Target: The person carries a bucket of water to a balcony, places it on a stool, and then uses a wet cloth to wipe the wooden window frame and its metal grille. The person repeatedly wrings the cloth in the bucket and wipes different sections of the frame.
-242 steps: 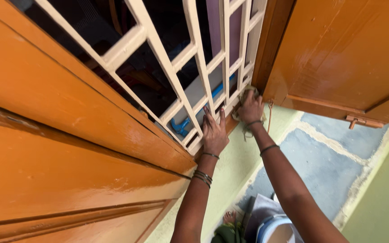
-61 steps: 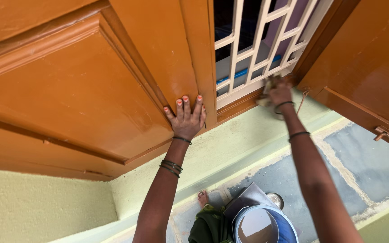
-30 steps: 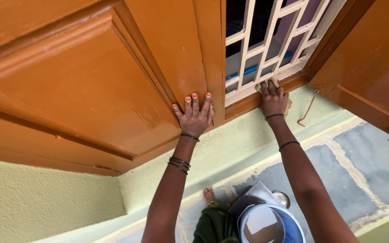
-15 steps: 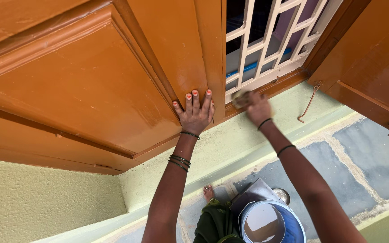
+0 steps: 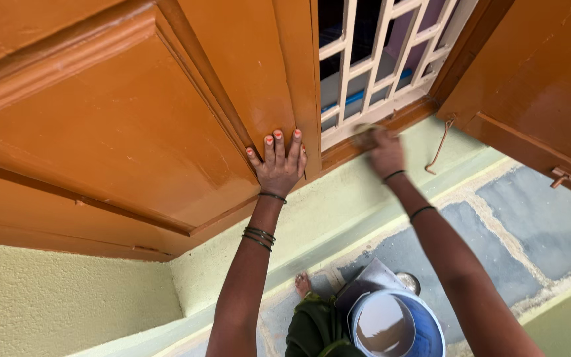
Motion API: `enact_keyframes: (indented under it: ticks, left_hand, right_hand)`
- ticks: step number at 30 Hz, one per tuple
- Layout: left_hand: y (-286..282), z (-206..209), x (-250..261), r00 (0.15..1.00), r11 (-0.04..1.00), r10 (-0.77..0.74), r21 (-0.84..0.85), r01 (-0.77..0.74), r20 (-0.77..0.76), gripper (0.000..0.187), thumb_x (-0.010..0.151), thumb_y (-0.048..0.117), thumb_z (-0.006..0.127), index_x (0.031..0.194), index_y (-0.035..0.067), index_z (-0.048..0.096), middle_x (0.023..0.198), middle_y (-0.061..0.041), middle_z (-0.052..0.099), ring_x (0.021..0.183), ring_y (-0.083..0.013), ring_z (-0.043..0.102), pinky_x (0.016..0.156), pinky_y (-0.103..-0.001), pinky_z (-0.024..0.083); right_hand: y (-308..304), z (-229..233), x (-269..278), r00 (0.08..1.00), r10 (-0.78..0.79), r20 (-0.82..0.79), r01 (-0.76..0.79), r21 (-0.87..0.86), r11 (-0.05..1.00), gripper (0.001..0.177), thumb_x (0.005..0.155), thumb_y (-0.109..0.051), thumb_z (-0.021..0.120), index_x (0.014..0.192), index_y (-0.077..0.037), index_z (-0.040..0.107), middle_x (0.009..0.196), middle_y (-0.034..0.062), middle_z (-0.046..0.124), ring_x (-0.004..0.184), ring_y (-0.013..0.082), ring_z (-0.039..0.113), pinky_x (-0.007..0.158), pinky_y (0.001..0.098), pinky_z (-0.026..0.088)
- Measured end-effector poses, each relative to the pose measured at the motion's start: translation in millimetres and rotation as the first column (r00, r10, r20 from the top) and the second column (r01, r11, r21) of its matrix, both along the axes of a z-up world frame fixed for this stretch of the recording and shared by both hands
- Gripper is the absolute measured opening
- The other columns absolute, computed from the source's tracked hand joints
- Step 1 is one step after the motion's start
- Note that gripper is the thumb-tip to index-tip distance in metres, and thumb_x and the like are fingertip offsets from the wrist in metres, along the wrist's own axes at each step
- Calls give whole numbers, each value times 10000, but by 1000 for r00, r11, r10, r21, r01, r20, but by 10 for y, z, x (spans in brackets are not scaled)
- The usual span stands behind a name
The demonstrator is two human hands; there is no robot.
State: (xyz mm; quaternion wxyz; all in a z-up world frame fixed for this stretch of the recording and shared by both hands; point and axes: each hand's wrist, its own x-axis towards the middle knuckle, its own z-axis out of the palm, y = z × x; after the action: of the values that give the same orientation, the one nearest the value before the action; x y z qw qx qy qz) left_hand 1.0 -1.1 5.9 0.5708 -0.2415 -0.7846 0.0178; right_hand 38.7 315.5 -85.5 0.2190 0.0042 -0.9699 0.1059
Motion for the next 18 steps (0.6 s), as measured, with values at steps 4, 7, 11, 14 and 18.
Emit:
enact_keyframes:
  ticks: [4, 7, 11, 14, 18]
  left_hand:
    - [0, -3, -4, 1000, 1000, -9, -4, 9, 10, 664, 1101, 428, 550, 1678, 213, 298, 1752, -191, 75, 1635, -343, 29, 1265, -687, 19]
    - [19, -22, -27, 1000, 1000, 0, -3, 0, -4, 664, 1094, 422, 558, 1672, 208, 311, 1750, -194, 82, 1634, -333, 33, 1261, -692, 25]
    - [-3, -36, -18, 1000, 1000, 6, 0, -6, 9, 666, 1092, 438, 558, 1674, 222, 317, 1749, -191, 81, 1633, -336, 34, 1263, -686, 22]
    - [20, -45, -8, 1000, 1000, -3, 9, 2, 20, 659, 1096, 440, 556, 1673, 224, 323, 1750, -183, 80, 1635, -331, 34, 1266, -686, 23]
    - [-1, -27, -9, 1000, 1000, 9, 2, -9, 13, 648, 1099, 440, 551, 1669, 227, 331, 1749, -182, 88, 1634, -329, 40, 1262, -679, 24]
  right_hand:
    - [470, -88, -114, 952, -293, 85, 246, 353, 903, 542, 906, -111, 592, 1439, -214, 588, 1329, 138, 566, 1121, 339, 557, 978, 584, 449]
    - [176, -321, -232, 932, -361, 13, 337, 330, 882, 536, 917, -135, 568, 1451, -85, 578, 1338, 187, 556, 1232, 369, 527, 976, 575, 463]
    - [-669, -481, -147, 943, -303, 135, 235, 373, 897, 287, 887, -206, 632, 1136, -79, 700, 1438, 187, 520, 1351, 338, 493, 1058, 538, 456]
    - [-1296, -452, 100, 924, -163, 345, -30, 492, 870, 49, 824, -207, 736, 854, -222, 772, 1513, 83, 479, 1358, 248, 484, 1094, 493, 471]
    - [-1004, -170, 143, 988, 112, 107, -138, 282, 949, 575, 734, -177, 762, 1305, -224, 710, 1255, 104, 591, 1153, 280, 536, 908, 463, 530]
